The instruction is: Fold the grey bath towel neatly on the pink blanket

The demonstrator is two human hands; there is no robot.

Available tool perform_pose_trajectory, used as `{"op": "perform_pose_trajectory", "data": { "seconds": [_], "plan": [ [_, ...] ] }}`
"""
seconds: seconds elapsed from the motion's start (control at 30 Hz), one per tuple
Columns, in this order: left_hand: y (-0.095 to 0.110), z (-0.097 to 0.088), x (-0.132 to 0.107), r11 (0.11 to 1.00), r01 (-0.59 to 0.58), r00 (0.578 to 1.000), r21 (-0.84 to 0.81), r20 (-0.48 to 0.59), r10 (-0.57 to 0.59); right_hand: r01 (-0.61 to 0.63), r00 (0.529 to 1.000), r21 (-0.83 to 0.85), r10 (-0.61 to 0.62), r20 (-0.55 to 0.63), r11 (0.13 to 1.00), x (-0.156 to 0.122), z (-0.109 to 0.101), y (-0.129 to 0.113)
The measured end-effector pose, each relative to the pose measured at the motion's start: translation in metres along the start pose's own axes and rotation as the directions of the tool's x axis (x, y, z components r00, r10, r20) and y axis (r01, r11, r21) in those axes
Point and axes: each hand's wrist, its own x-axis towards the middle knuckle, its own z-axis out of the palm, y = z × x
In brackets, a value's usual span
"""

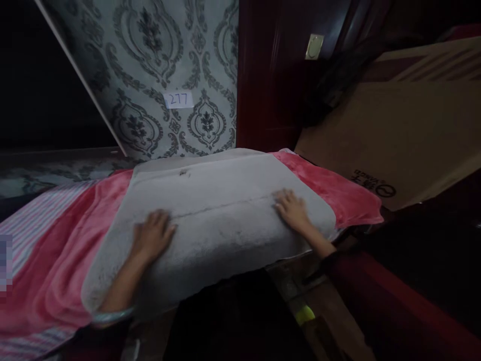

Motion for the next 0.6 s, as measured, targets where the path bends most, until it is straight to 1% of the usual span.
{"op": "perform_pose_trajectory", "data": {
  "seconds": [0.03, 0.07, 0.1, 0.13, 0.17, 0.2, 0.23, 0.27, 0.33, 0.4, 0.43, 0.47, 0.53, 0.57, 0.6],
  "plan": [
    [0.018, 0.001, 0.009, 0.996, -0.091, 0.994, -0.006, 0.056, 0.091, 0.108, 0.993, 0.038, -0.11, 0.039, 0.993, 0.005, 0.0, -0.029],
    [0.038, 0.002, 0.019, 0.977, -0.209, 0.973, -0.031, 0.098, 0.211, 0.209, 0.975, 0.076, -0.214, 0.065, 0.975, 0.009, 0.0, -0.057],
    [0.056, 0.004, 0.029, 0.952, -0.301, 0.944, -0.061, 0.124, 0.306, 0.298, 0.949, 0.109, -0.307, 0.073, 0.948, 0.014, 0.002, -0.084],
    [0.072, 0.006, 0.039, 0.932, -0.353, 0.924, -0.079, 0.127, 0.36, 0.364, 0.923, 0.132, -0.376, 0.085, 0.922, 0.018, 0.004, -0.106],
    [0.086, 0.009, 0.047, 0.918, -0.385, 0.911, -0.091, 0.121, 0.394, 0.413, 0.898, 0.149, -0.429, 0.1, 0.898, 0.022, 0.006, -0.124],
    [0.096, 0.013, 0.054, 0.911, -0.4, 0.904, -0.1, 0.12, 0.41, 0.448, 0.876, 0.161, -0.468, 0.117, 0.88, 0.026, 0.009, -0.137],
    [0.102, 0.018, 0.059, 0.909, -0.404, 0.902, -0.106, 0.117, 0.415, 0.47, 0.859, 0.168, -0.493, 0.136, 0.866, 0.031, 0.011, -0.145],
    [0.105, 0.022, 0.064, 0.907, -0.407, 0.901, -0.111, 0.116, 0.418, 0.485, 0.847, 0.171, -0.51, 0.151, 0.857, 0.037, 0.014, -0.148],
    [0.099, 0.029, 0.07, 0.901, -0.417, 0.896, -0.118, 0.115, 0.429, 0.495, 0.839, 0.163, -0.518, 0.165, 0.854, 0.049, 0.018, -0.14],
    [0.082, 0.033, 0.077, 0.91, -0.4, 0.904, -0.11, 0.114, 0.412, 0.46, 0.861, 0.136, -0.478, 0.173, 0.878, 0.064, 0.02, -0.12],
    [0.069, 0.033, 0.081, 0.925, -0.367, 0.919, -0.102, 0.112, 0.377, 0.421, 0.882, 0.116, -0.436, 0.181, 0.9, 0.071, 0.021, -0.106],
    [0.053, 0.033, 0.085, 0.947, -0.309, 0.942, -0.091, 0.105, 0.318, 0.366, 0.906, 0.093, -0.378, 0.192, 0.926, 0.078, 0.021, -0.09],
    [0.017, 0.032, 0.091, 0.988, -0.134, 0.988, -0.074, 0.073, 0.14, 0.223, 0.951, 0.044, -0.227, 0.209, 0.974, 0.09, 0.022, -0.053],
    [-0.002, 0.03, 0.094, 0.997, -0.025, 0.998, -0.068, 0.048, 0.028, 0.141, 0.967, 0.02, -0.143, 0.21, 0.99, 0.094, 0.022, -0.034],
    [-0.02, 0.028, 0.094, 0.995, 0.074, 0.997, -0.063, 0.024, -0.073, 0.062, 0.978, 0.0, -0.06, 0.201, 0.998, 0.097, 0.022, -0.015]
  ]
}}
